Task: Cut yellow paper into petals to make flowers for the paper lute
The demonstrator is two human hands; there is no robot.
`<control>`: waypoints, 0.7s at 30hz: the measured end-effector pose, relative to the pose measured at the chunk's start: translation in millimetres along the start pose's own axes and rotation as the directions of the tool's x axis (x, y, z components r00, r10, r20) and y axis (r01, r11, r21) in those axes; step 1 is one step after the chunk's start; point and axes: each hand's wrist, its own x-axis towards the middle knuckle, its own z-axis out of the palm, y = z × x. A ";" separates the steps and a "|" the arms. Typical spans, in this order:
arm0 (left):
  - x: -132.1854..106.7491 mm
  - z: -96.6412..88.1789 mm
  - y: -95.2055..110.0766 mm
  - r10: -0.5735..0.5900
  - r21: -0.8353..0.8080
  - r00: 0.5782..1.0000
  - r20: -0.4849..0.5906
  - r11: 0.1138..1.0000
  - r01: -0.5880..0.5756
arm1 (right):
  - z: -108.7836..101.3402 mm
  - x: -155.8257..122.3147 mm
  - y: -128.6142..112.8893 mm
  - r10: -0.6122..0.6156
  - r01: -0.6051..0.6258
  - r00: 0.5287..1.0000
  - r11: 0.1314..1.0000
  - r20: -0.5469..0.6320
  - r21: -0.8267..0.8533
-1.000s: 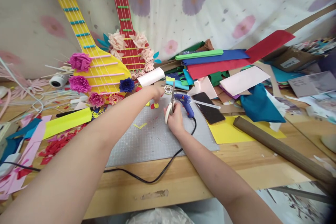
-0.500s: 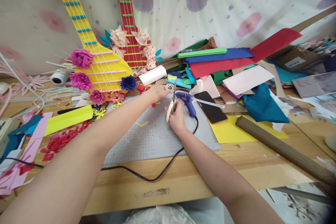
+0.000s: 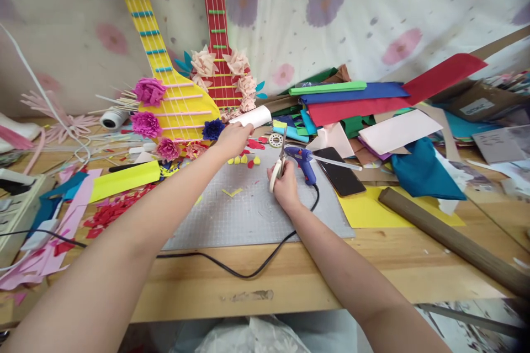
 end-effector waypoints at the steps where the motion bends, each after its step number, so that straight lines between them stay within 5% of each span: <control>1: -4.8 -4.3 -5.9 -0.031 -0.042 0.999 -0.029 0.999 0.030 | -0.3 -0.3 -0.4 -0.002 0.002 1.000 1.000 -0.001 -0.009; 5: -34.7 -19.6 -30.0 -0.255 -0.256 0.963 -0.088 0.940 0.226 | -2.2 -0.8 -4.2 -0.011 0.012 1.000 0.998 0.020 -0.069; 10: -87.3 -11.1 -49.9 -0.616 -0.535 0.751 -0.238 0.728 0.428 | -8.3 -0.4 -16.3 -0.076 0.087 0.995 0.979 0.069 -0.182; 15: -139.1 15.0 -71.6 -0.643 -0.759 0.754 -0.133 0.555 0.339 | -23.3 -2.8 -26.1 -0.141 0.185 0.980 0.902 0.139 -0.389; 18: -165.9 14.7 -94.4 -0.682 -0.718 0.724 -0.099 0.553 0.423 | -30.8 -5.7 -25.5 -0.107 0.195 0.976 0.813 0.189 -0.549; 21: -183.4 10.8 -109.3 -0.625 -0.628 0.781 0.016 0.601 0.494 | -33.6 -9.2 -23.1 -0.036 0.117 0.990 0.753 0.137 -0.648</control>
